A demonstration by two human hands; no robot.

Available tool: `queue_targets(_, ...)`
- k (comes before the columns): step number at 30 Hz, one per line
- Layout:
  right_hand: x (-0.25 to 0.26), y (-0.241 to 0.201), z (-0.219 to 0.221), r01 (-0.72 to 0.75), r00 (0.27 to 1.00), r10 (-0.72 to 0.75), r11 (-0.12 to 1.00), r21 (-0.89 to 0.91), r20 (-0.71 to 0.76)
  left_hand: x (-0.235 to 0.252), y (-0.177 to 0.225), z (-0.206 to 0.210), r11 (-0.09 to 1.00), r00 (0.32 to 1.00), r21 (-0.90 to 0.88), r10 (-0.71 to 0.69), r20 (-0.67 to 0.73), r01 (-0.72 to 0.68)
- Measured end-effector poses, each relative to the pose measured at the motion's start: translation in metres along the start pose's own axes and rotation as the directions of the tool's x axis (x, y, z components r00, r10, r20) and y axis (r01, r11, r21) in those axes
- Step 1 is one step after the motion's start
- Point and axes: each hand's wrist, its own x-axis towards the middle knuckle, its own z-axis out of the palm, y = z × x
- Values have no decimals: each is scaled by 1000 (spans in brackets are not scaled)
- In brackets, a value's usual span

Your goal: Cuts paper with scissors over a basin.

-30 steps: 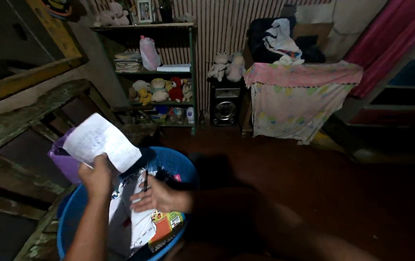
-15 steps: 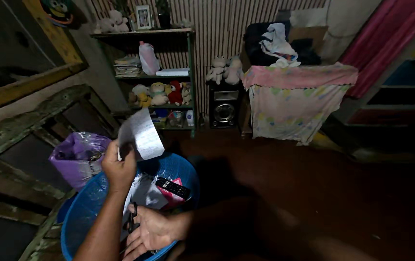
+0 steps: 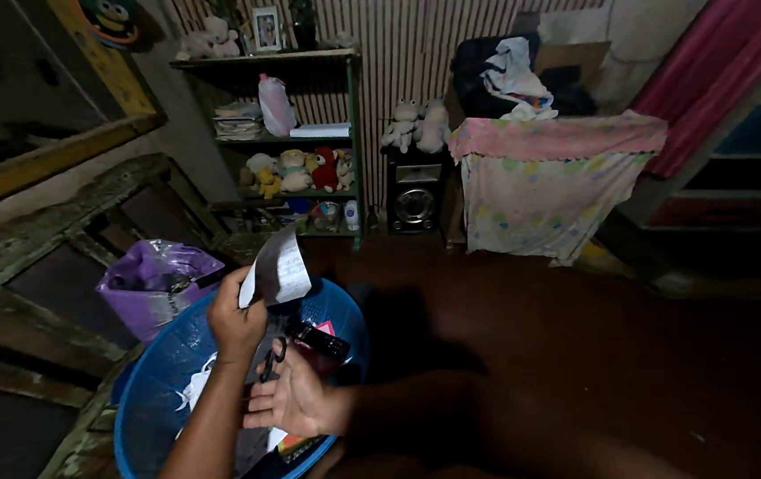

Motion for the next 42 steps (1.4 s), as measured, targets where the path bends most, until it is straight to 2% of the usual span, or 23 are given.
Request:
queue_targets(3,-9,14,-14,-109,988,107,994,11,112,2,-10,-2,998,1000,68,-11,3,11)
queue_targets(6,-20,20,-12,-132,984,128,991,26,123,6,-20,-10,994,997,84,-68,-43,71)
queue_targets(10,-15,5,0,49,996,-48,999,-17,71,9,-21,-12,985,972,-9,-170,-163,171)
queue_targets(13,-8,1,7,111,991,-103,989,-96,81,11,-20,-11,964,934,-97,-265,-239,248)
queue_targets(16,-17,22,6,199,956,-122,939,-279,268,19,-27,-14,894,842,-216,-444,-306,393)
queue_targets(18,-22,29,10,256,931,-136,905,-341,338,26,-22,-19,800,729,-334,-595,-338,499)
queue_targets(21,-12,25,8,478,850,-303,786,-392,431,29,-19,-23,679,579,-487,-730,-364,550)
queue_targets(23,-1,20,6,626,771,-413,631,-459,484,26,-21,-25,638,533,-524,-767,-358,565)
queue_targets(26,0,23,7,725,688,-455,459,-514,565,19,-37,-29,581,476,-544,-812,-338,605)
queue_targets(28,-13,32,6,730,680,-401,444,-519,614,13,-51,-30,561,454,-581,-825,-336,589)
queue_targets(33,-37,43,4,715,657,-231,493,-496,718,8,-61,-36,523,410,-615,-850,-330,590)
queue_targets(36,-16,31,7,742,659,-308,418,-525,686,9,-62,-39,509,374,-574,-861,-345,642)
queue_targets(39,2,17,11,774,633,-384,343,-533,672,8,-60,-39,511,380,-558,-859,-342,654)
queue_targets(42,-19,26,12,780,623,-336,331,-531,706,4,-63,-35,509,381,-576,-861,-338,640)
